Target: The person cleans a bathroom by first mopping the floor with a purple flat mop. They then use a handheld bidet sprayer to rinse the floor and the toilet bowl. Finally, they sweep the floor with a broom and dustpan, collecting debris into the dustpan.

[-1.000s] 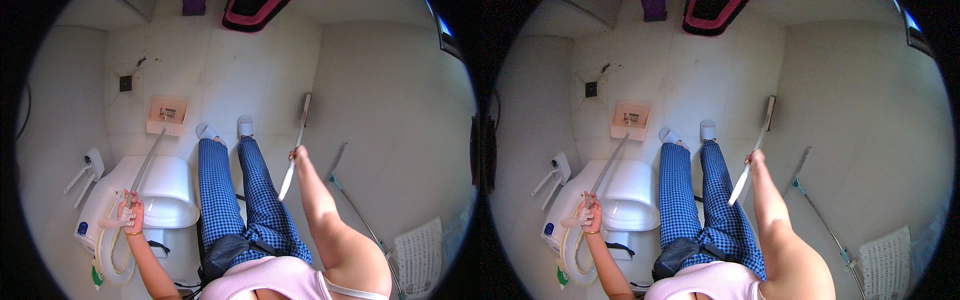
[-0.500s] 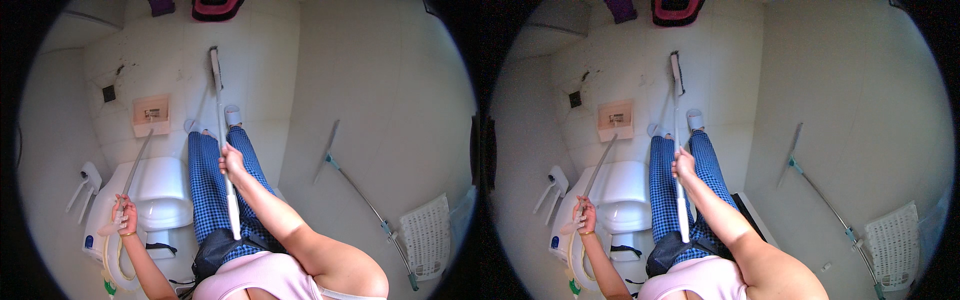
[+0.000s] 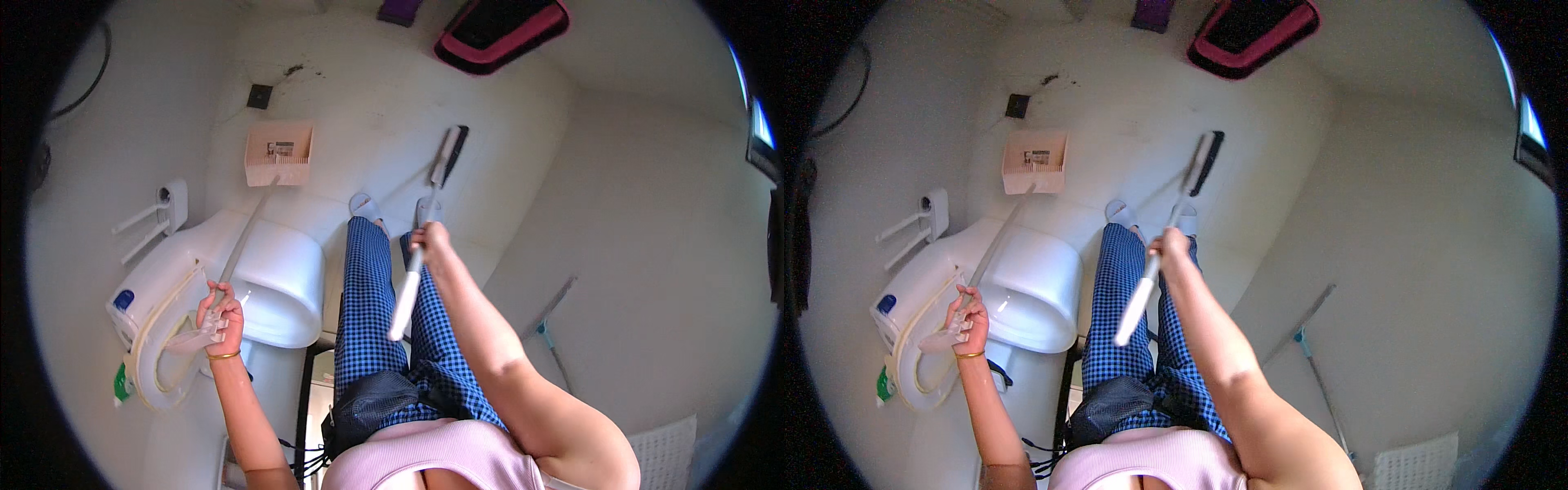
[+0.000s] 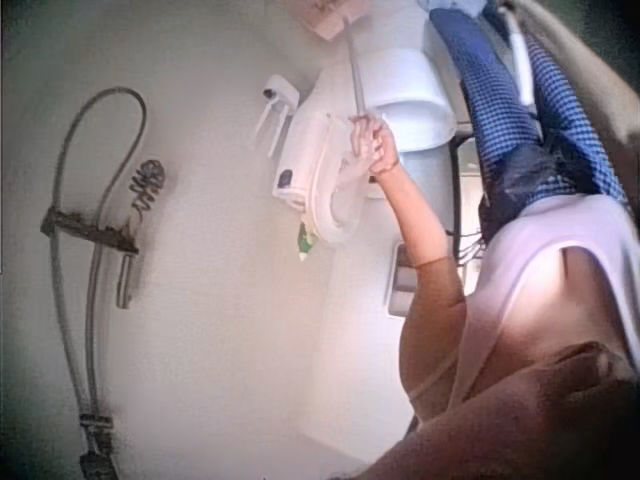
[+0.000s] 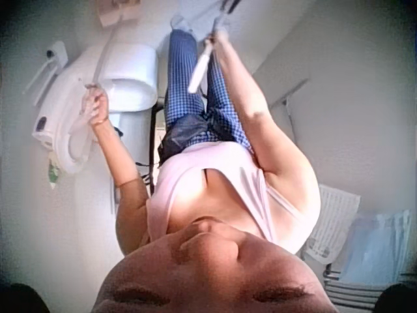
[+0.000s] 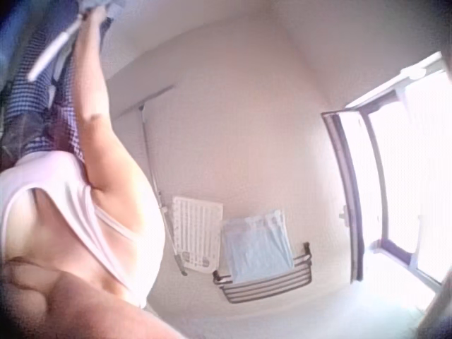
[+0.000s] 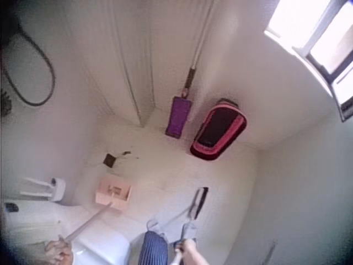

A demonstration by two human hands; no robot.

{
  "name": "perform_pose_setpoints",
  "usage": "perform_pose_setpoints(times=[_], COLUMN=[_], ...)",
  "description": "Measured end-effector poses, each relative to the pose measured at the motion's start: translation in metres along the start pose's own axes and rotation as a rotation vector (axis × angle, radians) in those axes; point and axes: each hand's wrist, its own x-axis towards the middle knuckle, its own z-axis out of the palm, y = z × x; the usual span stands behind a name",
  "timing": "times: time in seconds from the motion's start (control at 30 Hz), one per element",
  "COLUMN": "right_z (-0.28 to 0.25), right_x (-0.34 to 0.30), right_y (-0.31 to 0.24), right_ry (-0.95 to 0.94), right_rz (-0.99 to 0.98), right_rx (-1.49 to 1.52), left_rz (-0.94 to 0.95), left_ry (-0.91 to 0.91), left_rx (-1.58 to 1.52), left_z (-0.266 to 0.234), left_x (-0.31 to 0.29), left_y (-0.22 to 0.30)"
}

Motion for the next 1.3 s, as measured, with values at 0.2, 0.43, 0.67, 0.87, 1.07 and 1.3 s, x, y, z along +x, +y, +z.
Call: perform_pose_setpoints(times=[0.2,0.43,0.67,0.87,1.07,1.3], right_z=[0.088,0.064,0.041,0.036,0.006,0.099], right_x=[-0.028,-0.063,-0.143,-0.098,0.016,0.088], right_y=[-0.035,-0.174,-0.371,-0.329,-0.187,-0.243], right_ry=[-0.265,-0.205,-0.358,-0.307,-0.249,-1.531], right_rz=[-0.041,-0.115,-0.220,0.257,0.757,0.086], right_rx=[-0.196,-0.732,-1.577,-1.787,-1.699,-1.574], left_rz=[0.149,0.322,0.461,0.520,0.559,0.463], left_ry=[-0.012,0.004,-0.007,0.030,0.107,0.031], left_rx=[-0.052,-0.218,-0.428,-0.531,-0.560,-0.581], left_z=[0.042,0.100,0.166,0.144,0.154,0.172], left_x=[-0.013,-0.021,-0.033,-0.042,-0.073,-0.059], left_y=[-0.038,-0.078,-0.115,-0.123,-0.147,-0.143])
